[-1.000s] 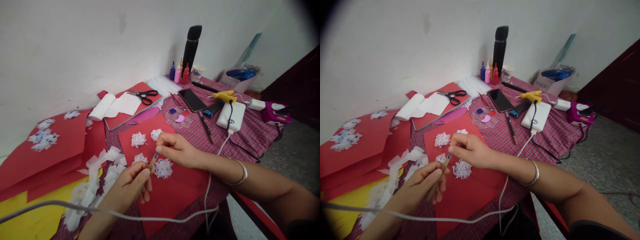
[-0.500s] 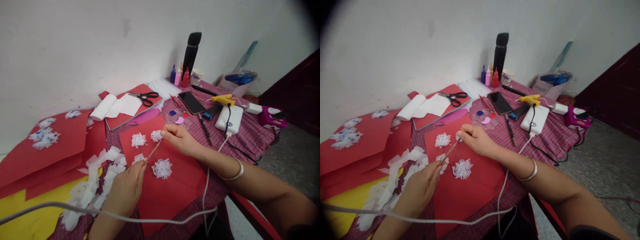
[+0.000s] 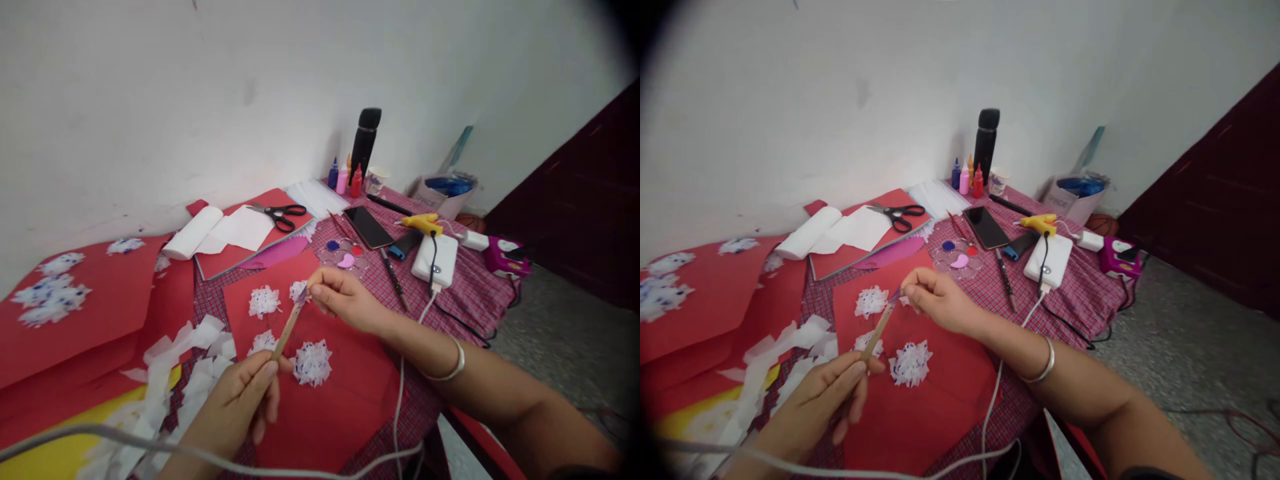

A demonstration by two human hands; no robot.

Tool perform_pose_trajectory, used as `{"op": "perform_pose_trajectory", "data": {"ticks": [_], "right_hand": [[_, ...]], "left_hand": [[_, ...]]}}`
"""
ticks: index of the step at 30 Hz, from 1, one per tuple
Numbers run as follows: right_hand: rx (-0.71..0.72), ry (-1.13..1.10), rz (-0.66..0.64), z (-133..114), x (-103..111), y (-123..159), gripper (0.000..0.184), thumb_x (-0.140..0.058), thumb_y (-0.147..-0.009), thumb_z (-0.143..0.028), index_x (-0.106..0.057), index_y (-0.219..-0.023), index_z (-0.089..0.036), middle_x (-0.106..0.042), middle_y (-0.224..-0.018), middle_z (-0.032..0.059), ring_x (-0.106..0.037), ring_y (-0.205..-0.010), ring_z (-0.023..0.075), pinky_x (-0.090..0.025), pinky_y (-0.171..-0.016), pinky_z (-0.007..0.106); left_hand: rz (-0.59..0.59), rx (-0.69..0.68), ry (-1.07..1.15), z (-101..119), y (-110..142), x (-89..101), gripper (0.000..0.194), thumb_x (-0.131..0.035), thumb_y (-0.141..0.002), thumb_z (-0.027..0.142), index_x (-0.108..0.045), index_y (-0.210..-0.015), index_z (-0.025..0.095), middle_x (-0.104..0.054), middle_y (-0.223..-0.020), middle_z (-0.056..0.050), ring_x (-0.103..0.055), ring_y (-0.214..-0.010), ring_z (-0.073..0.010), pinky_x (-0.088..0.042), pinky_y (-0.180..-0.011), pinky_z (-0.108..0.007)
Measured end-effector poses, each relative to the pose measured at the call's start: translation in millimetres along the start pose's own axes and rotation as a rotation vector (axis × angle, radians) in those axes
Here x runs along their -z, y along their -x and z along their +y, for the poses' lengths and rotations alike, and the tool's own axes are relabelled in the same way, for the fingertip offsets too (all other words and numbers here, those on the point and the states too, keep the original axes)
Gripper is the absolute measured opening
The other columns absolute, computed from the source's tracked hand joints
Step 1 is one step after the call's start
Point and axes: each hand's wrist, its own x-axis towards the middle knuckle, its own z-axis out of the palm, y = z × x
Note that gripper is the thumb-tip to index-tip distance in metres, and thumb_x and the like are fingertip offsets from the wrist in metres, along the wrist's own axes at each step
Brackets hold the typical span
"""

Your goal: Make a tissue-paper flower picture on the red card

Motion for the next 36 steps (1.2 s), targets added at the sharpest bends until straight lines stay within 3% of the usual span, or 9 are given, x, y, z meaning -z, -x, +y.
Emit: {"op": "perform_pose_trajectory", "data": {"ticks": [14, 20, 22, 25, 27, 29, 31, 33, 36], "right_hand": [[0.034, 0.060, 0.023, -3, -3, 3, 0.020, -0.059, -0.086, -0.033, -0.051, -0.076, -0.018, -0.044, -0.060, -0.0060, -0.037, -0.051, 0.0072, -0.029, -0.048, 0.021], [0.088, 0.239, 0.165, -4, 4, 2, 0.034, -0.043, -0.095, -0.030, -0.039, -0.062, -0.020, -0.037, -0.054, -0.0064, -0.032, -0.048, 0.0076, -0.027, -0.047, 0.023], [0.141, 0.268, 0.154, -4, 4, 3, 0.034, -0.043, -0.096, -0.030, -0.041, -0.064, -0.020, -0.039, -0.055, -0.0062, -0.034, -0.048, 0.0076, -0.030, -0.048, 0.022], [0.275, 0.382, -0.005, -6, -3, 10, 0.009, -0.048, -0.093, -0.020, -0.057, -0.094, -0.018, -0.053, -0.068, -0.0030, -0.048, -0.059, 0.0092, -0.040, -0.058, 0.023], [0.335, 0.487, -0.211, -8, -12, 16, 0.030, -0.047, -0.092, -0.012, -0.053, -0.120, -0.018, -0.062, -0.081, 0.0008, -0.056, -0.069, 0.0108, -0.045, -0.067, 0.025], [0.361, 0.570, -0.407, -11, -20, 22, 0.037, -0.045, -0.091, -0.008, -0.052, -0.125, -0.018, -0.067, -0.090, 0.0042, -0.060, -0.076, 0.0119, -0.046, -0.071, 0.026], [0.360, 0.611, -0.482, -11, -22, 24, 0.024, -0.048, -0.091, -0.011, -0.059, -0.111, -0.018, -0.068, -0.090, 0.0057, -0.061, -0.077, 0.0135, -0.046, -0.070, 0.027], [0.319, 0.608, -0.379, -10, -19, 23, 0.006, -0.054, -0.092, -0.020, -0.060, -0.091, -0.019, -0.066, -0.079, 0.0042, -0.060, -0.070, 0.0142, -0.045, -0.065, 0.027], [0.211, 0.476, -0.066, -4, -5, 15, 0.024, -0.050, -0.095, -0.039, -0.054, -0.080, -0.020, -0.062, -0.070, 0.0020, -0.056, -0.060, 0.0127, -0.043, -0.057, 0.026]], "left_hand": [[0.072, -0.110, -0.111, -7, -3, -6.5, 0.044, -0.045, -0.089, 0.060, -0.058, -0.089, 0.018, -0.055, -0.055, 0.004, -0.046, -0.036, -0.0068, -0.031, -0.038, -0.017], [0.559, -0.260, 0.279, 23, 9, -3.6, 0.027, -0.058, -0.086, 0.047, -0.055, -0.083, 0.020, -0.053, -0.051, 0.007, -0.042, -0.034, -0.0061, -0.031, -0.036, -0.014], [0.593, -0.303, 0.388, 29, 10, 1.2, 0.026, -0.060, -0.083, 0.046, -0.054, -0.080, 0.021, -0.052, -0.048, 0.007, -0.041, -0.034, -0.0072, -0.030, -0.033, -0.015], [0.453, -0.206, 0.386, 29, 10, -0.4, 0.032, -0.057, -0.084, 0.046, -0.053, -0.067, 0.019, -0.050, -0.046, 0.005, -0.039, -0.034, -0.0078, -0.029, -0.032, -0.016], [0.311, -0.139, 0.291, 27, 11, -8.4, 0.039, -0.053, -0.086, 0.046, -0.051, -0.058, 0.019, -0.050, -0.046, 0.003, -0.042, -0.038, -0.0083, -0.031, -0.035, -0.017], [0.159, -0.104, 0.138, 27, 15, -18.6, 0.043, -0.049, -0.089, 0.046, -0.053, -0.056, 0.019, -0.053, -0.049, 0.001, -0.046, -0.042, -0.0094, -0.035, -0.040, -0.019], [0.016, -0.124, -0.045, 29, 20, -27.7, 0.044, -0.042, -0.093, 0.045, -0.058, -0.062, 0.018, -0.058, -0.056, 0.000, -0.051, -0.049, -0.0110, -0.039, -0.048, -0.022], [-0.090, -0.228, -0.293, 27, 25, -35.0, 0.043, -0.037, -0.098, 0.043, -0.061, -0.071, 0.019, -0.062, -0.066, -0.001, -0.055, -0.059, -0.0135, -0.040, -0.056, -0.025], [-0.113, -0.462, -0.764, 12, 24, -44.7, 0.031, -0.041, -0.098, 0.036, -0.061, -0.081, 0.019, -0.065, -0.079, -0.003, -0.058, -0.071, -0.0179, -0.040, -0.063, -0.030]]}}
